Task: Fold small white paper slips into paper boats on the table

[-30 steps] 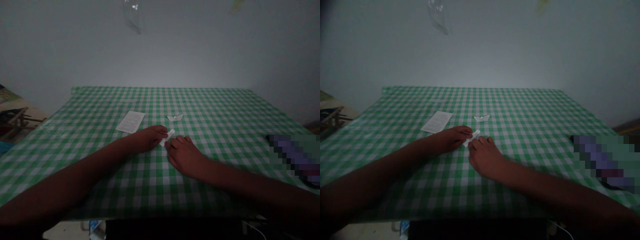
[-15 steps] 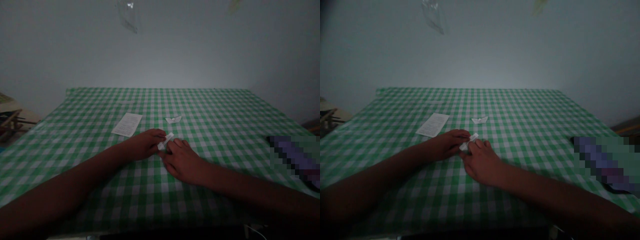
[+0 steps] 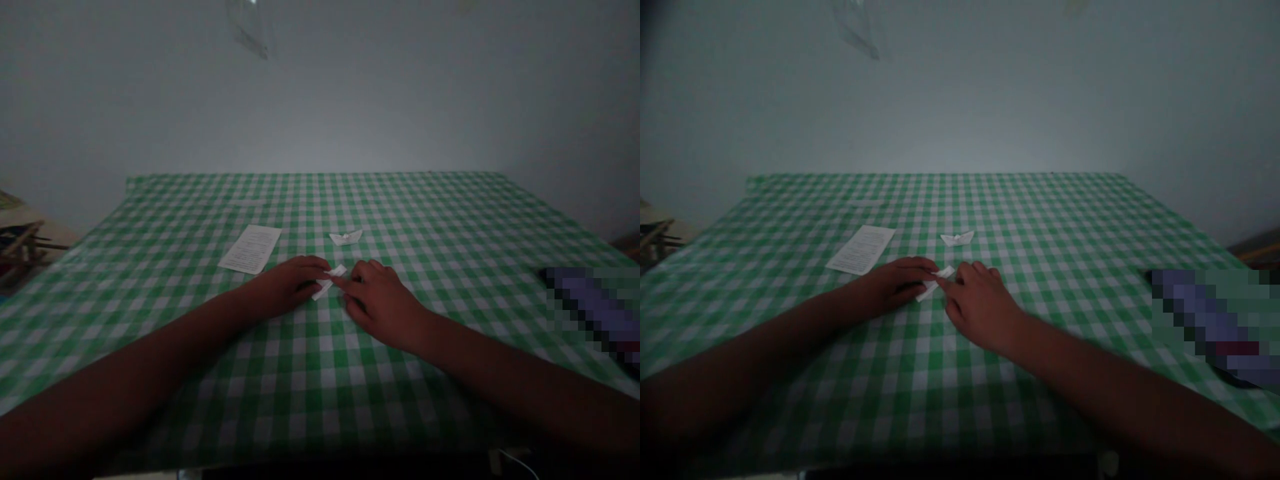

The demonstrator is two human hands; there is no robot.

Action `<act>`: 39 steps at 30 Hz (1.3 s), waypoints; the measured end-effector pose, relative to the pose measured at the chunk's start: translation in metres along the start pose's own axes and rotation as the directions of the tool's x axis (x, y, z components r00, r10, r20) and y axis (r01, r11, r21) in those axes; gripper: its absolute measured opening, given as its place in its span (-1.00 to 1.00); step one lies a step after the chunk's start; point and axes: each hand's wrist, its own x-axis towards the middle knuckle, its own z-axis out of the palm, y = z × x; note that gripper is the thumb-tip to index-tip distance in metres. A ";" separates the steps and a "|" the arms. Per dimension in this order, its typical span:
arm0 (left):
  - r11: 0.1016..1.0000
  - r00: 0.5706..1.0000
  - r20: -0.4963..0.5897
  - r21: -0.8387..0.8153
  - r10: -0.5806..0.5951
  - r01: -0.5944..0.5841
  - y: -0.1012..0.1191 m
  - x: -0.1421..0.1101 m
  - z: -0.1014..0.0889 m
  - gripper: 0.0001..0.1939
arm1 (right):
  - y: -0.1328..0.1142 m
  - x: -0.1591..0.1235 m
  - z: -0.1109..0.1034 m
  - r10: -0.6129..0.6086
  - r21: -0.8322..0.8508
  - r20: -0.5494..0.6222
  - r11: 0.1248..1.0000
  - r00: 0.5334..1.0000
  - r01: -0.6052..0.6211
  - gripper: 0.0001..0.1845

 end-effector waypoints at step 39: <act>0.989 0.996 0.067 -0.130 -0.055 0.063 0.003 -0.002 -0.011 -0.57 | -0.008 -0.003 -0.002 -0.020 -0.056 0.032 0.998 0.999 0.022 -0.55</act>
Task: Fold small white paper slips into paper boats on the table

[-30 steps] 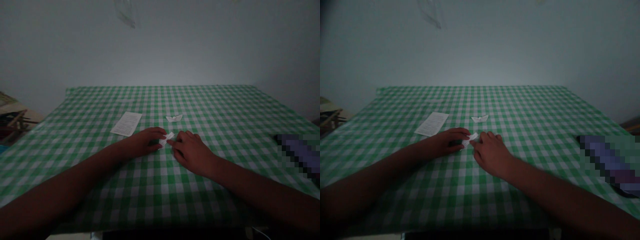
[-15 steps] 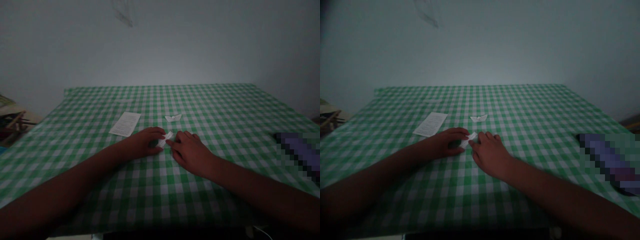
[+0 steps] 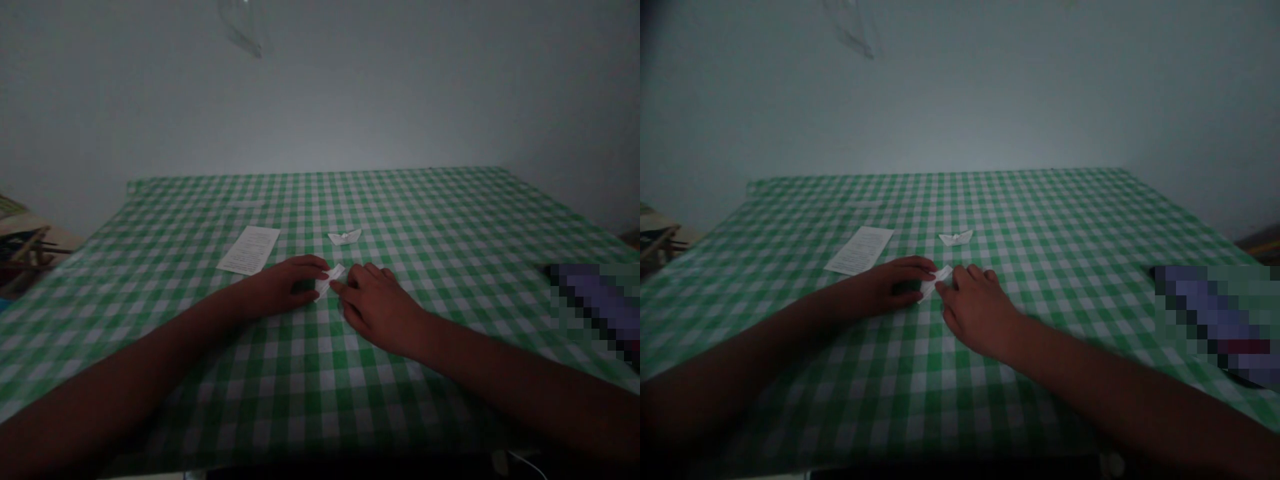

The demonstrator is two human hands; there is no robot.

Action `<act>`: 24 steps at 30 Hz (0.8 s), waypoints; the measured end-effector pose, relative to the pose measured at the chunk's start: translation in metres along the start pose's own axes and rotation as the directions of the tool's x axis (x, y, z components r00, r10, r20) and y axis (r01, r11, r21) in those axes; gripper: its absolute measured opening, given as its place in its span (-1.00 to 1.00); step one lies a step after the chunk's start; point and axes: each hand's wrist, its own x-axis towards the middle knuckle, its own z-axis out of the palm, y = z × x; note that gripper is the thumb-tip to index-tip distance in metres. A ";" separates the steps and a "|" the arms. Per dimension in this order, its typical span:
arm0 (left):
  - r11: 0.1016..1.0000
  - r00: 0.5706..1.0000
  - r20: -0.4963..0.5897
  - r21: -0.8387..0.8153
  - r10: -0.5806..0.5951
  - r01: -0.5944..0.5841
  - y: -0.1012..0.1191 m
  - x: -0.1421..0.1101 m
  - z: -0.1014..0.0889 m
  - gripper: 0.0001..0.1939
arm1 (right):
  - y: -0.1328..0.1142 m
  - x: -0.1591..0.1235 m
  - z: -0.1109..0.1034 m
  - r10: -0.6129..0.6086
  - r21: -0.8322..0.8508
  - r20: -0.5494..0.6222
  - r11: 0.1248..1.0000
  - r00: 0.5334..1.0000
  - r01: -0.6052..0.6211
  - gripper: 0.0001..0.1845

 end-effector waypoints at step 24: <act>0.995 0.994 0.072 0.048 -0.087 0.083 0.005 -0.001 -0.003 -0.52 | 0.020 0.010 -0.009 0.187 -0.193 -0.033 0.963 0.982 -0.190 -0.61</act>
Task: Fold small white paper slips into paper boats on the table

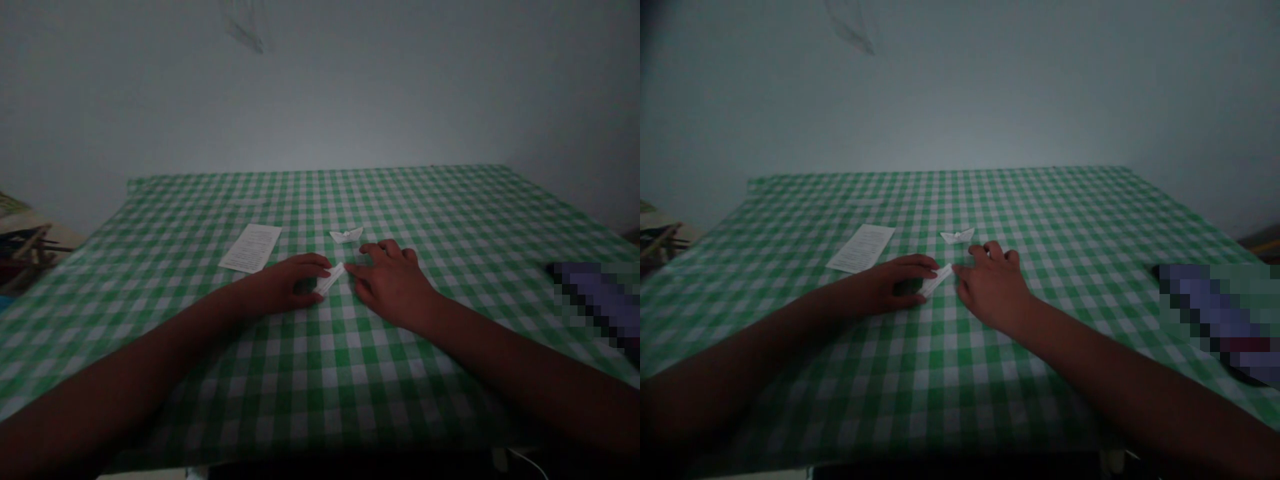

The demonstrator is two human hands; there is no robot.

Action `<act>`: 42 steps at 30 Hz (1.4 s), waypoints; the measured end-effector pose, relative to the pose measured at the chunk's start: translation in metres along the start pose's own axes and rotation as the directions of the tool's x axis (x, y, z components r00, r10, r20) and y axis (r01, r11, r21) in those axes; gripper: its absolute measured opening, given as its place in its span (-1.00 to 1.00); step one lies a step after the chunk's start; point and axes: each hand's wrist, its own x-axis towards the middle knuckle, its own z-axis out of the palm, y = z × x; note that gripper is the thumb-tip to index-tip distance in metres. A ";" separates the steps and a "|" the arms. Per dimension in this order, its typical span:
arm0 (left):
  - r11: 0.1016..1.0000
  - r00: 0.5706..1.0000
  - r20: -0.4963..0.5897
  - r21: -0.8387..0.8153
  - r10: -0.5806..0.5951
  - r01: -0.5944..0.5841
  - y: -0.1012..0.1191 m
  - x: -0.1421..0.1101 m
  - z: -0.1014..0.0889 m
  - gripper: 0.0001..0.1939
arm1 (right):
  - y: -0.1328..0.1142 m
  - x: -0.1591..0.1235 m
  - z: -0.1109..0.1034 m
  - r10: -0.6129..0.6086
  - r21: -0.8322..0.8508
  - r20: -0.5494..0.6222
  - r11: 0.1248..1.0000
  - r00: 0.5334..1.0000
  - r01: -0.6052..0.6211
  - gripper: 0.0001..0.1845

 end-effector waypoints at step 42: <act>0.997 0.996 0.041 0.010 0.080 -0.080 -0.004 -0.001 -0.010 -0.75 | -0.011 -0.009 0.003 -0.267 0.160 0.026 0.952 0.963 0.260 -0.55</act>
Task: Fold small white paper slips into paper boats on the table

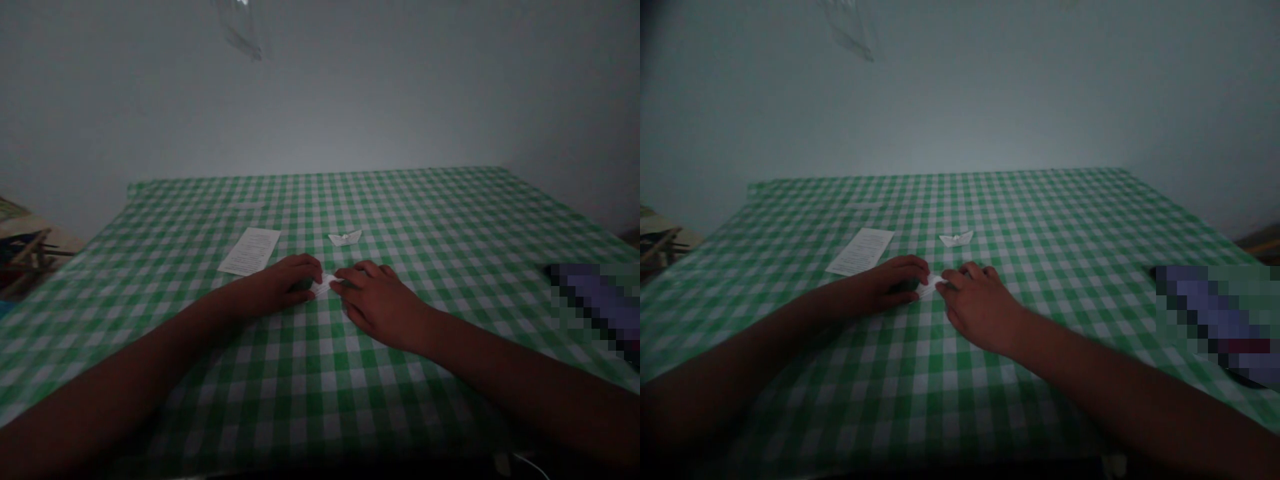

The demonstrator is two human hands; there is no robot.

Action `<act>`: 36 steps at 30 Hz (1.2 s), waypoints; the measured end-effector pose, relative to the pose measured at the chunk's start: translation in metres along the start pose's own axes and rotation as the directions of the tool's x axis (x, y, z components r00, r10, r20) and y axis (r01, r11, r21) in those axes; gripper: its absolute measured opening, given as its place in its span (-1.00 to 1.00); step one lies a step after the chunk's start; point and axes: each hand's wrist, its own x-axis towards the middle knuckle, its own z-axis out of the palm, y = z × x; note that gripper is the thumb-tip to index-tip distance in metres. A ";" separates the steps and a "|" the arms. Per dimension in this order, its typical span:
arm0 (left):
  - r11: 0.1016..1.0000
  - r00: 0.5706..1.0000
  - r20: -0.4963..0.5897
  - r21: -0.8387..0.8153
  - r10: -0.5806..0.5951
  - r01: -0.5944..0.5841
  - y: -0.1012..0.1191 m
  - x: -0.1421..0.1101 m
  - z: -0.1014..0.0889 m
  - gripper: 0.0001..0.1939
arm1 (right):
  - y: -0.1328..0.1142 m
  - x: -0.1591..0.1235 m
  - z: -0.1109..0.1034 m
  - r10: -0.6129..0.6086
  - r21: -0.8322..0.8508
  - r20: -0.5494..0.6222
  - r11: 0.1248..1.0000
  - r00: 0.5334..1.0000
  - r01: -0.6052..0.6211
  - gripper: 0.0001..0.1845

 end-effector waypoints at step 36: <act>0.988 0.994 -0.103 0.153 0.026 -0.010 0.005 -0.004 0.016 -0.58 | 0.013 0.004 0.002 0.128 0.118 -0.144 0.987 0.981 -0.112 -0.58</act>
